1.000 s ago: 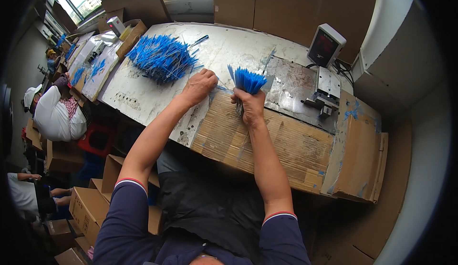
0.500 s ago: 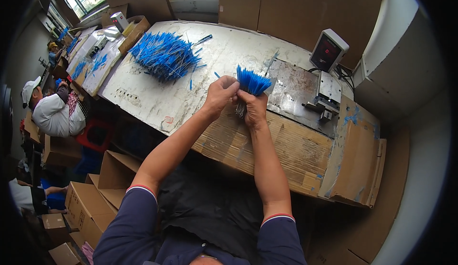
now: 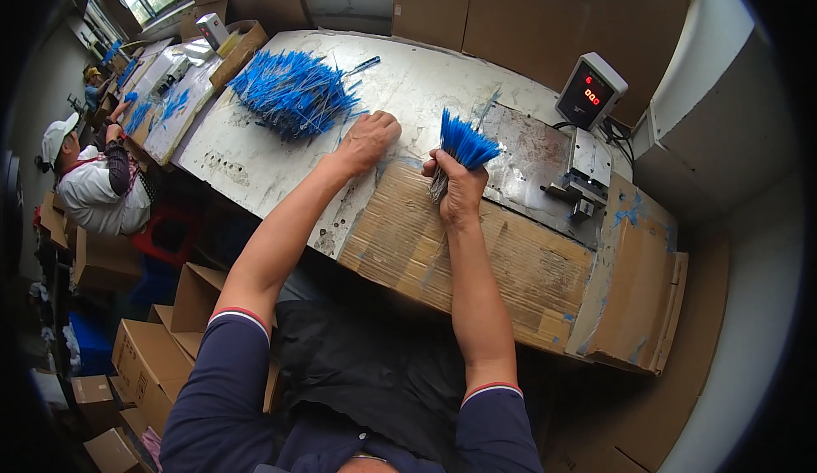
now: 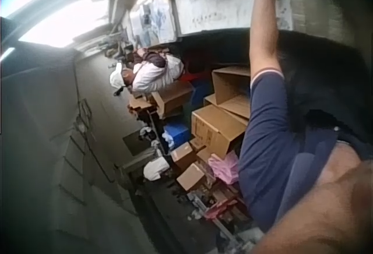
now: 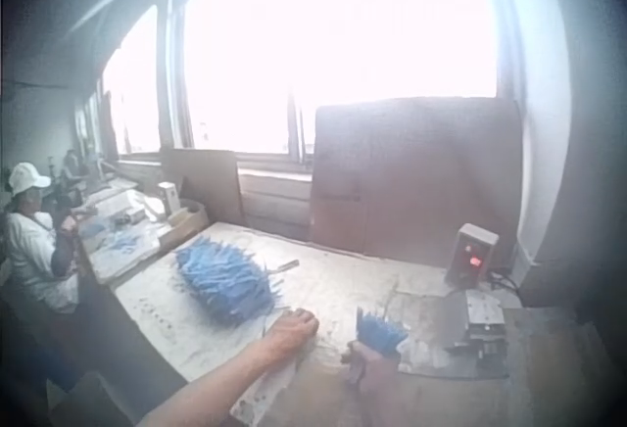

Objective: Manually bundle and organize blue plastic/bristle components at an industrial workbench.

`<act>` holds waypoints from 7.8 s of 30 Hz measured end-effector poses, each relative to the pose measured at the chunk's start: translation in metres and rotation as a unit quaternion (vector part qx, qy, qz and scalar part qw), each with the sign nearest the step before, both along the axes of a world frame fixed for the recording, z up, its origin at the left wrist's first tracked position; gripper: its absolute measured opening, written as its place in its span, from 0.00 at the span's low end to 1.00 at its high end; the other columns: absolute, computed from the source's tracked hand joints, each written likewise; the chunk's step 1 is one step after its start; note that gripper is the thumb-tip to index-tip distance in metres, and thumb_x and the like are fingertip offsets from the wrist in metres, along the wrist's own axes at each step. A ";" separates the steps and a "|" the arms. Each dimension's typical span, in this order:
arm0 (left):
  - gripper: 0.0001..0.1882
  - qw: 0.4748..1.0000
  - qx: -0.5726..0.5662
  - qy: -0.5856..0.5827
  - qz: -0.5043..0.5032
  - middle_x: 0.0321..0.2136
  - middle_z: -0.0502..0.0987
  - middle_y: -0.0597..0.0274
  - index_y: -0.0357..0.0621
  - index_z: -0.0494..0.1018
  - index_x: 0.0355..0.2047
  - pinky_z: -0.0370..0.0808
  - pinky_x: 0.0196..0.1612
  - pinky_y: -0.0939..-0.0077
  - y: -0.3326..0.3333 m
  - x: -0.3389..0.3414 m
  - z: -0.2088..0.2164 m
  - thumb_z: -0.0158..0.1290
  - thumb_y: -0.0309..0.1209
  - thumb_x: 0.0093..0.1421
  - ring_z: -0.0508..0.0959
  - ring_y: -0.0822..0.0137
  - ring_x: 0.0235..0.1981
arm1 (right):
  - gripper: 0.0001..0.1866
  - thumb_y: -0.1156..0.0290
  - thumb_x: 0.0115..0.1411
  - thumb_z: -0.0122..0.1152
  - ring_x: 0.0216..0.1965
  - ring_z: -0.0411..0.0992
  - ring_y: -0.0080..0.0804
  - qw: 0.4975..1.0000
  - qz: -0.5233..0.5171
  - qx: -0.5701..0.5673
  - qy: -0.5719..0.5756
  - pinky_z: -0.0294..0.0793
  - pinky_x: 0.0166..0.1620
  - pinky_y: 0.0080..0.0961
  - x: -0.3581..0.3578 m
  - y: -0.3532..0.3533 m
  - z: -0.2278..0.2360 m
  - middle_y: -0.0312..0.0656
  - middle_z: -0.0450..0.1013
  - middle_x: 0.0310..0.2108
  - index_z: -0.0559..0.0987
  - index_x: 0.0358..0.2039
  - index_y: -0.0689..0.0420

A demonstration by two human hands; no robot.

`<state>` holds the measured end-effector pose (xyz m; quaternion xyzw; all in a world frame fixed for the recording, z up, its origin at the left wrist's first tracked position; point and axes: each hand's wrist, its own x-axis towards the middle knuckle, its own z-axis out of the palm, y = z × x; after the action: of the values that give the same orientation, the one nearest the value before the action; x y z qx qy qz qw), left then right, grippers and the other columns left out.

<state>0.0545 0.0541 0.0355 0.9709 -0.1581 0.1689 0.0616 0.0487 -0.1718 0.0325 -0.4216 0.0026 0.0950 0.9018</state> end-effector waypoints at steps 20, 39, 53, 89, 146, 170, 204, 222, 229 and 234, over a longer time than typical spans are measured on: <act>0.20 0.880 -0.384 -0.277 -0.021 0.49 0.74 0.46 0.38 0.74 0.49 0.74 0.58 0.59 -0.067 -0.099 0.056 0.59 0.36 0.61 0.75 0.47 0.54 | 0.21 0.77 0.61 0.67 0.50 0.74 0.27 0.956 0.123 -0.162 -0.212 0.74 0.54 0.27 -0.030 0.007 -0.017 0.37 0.75 0.51 0.76 0.55 0.63; 0.24 0.942 -0.292 -0.158 -0.051 0.38 0.79 0.54 0.41 0.78 0.35 0.77 0.51 0.63 -0.114 -0.129 0.035 0.53 0.52 0.66 0.79 0.54 0.47 | 0.17 0.59 0.73 0.57 0.59 0.66 0.27 0.927 0.148 -0.236 -0.251 0.68 0.62 0.32 -0.026 -0.061 -0.090 0.32 0.66 0.54 0.65 0.56 0.47; 0.23 0.865 -0.465 -0.184 -0.039 0.46 0.82 0.50 0.41 0.79 0.47 0.78 0.52 0.59 -0.099 -0.139 0.044 0.45 0.48 0.72 0.82 0.49 0.48 | 0.16 0.71 0.60 0.68 0.37 0.79 0.31 0.896 0.160 -0.362 -0.203 0.79 0.43 0.29 -0.096 -0.039 0.011 0.38 0.78 0.38 0.79 0.48 0.59; 0.15 0.729 -0.623 -0.169 0.230 0.35 0.81 0.42 0.36 0.74 0.36 0.78 0.46 0.52 -0.030 -0.150 -0.048 0.48 0.37 0.71 0.82 0.43 0.39 | 0.05 0.74 0.64 0.61 0.26 0.77 0.39 0.609 0.083 -0.710 -0.345 0.74 0.34 0.33 -0.013 -0.015 0.083 0.44 0.81 0.32 0.82 0.37 0.60; 0.13 0.778 -0.569 -0.126 0.234 0.34 0.82 0.46 0.37 0.76 0.35 0.76 0.47 0.54 -0.032 -0.155 -0.037 0.51 0.35 0.68 0.82 0.46 0.40 | 0.11 0.71 0.75 0.51 0.27 0.67 0.27 0.977 0.159 -0.070 -0.127 0.74 0.33 0.31 -0.248 -0.072 0.059 0.39 0.69 0.29 0.74 0.52 0.63; 0.12 0.791 -0.554 -0.116 0.232 0.35 0.82 0.45 0.38 0.77 0.35 0.77 0.47 0.54 -0.033 -0.151 -0.035 0.51 0.34 0.68 0.82 0.46 0.39 | 0.08 0.69 0.72 0.58 0.27 0.66 0.27 0.960 0.178 -0.034 0.213 0.72 0.34 0.30 -0.256 -0.064 -0.031 0.37 0.69 0.28 0.76 0.42 0.62; 0.29 0.592 -0.694 0.402 -0.076 0.46 0.80 0.61 0.38 0.62 0.69 0.77 0.43 0.81 -0.138 -0.252 0.009 0.55 0.31 0.72 0.78 0.78 0.40 | 0.12 0.78 0.62 0.66 0.30 0.80 0.31 0.986 0.074 -0.097 0.116 0.85 0.34 0.32 -0.267 -0.079 0.010 0.42 0.80 0.36 0.80 0.47 0.63; 0.28 0.607 -0.702 0.369 -0.048 0.43 0.79 0.64 0.31 0.65 0.66 0.74 0.43 0.81 -0.191 -0.235 0.021 0.56 0.32 0.70 0.76 0.77 0.37 | 0.08 0.80 0.58 0.67 0.23 0.79 0.31 0.991 0.035 0.033 0.124 0.83 0.27 0.28 -0.253 -0.127 0.007 0.42 0.78 0.29 0.81 0.38 0.63; 0.19 0.684 -0.590 0.420 -0.090 0.39 0.82 0.63 0.33 0.73 0.58 0.76 0.38 0.83 -0.211 -0.220 0.017 0.55 0.33 0.72 0.79 0.77 0.32 | 0.06 0.80 0.56 0.67 0.23 0.79 0.28 0.992 -0.010 0.052 0.115 0.82 0.28 0.25 -0.262 -0.150 -0.005 0.41 0.79 0.27 0.82 0.36 0.63; 0.16 0.770 -0.499 0.389 -0.082 0.33 0.80 0.65 0.32 0.77 0.51 0.75 0.38 0.81 -0.238 -0.218 0.028 0.58 0.32 0.70 0.76 0.77 0.31 | 0.03 0.81 0.54 0.68 0.19 0.75 0.26 0.992 -0.076 0.079 0.054 0.73 0.22 0.26 -0.260 -0.166 -0.018 0.41 0.78 0.23 0.82 0.29 0.62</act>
<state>-0.1634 -0.1839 0.0633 0.7697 -0.0929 -0.1735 0.6073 -0.2110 -0.3374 0.0144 -0.3420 0.0763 0.0485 0.9354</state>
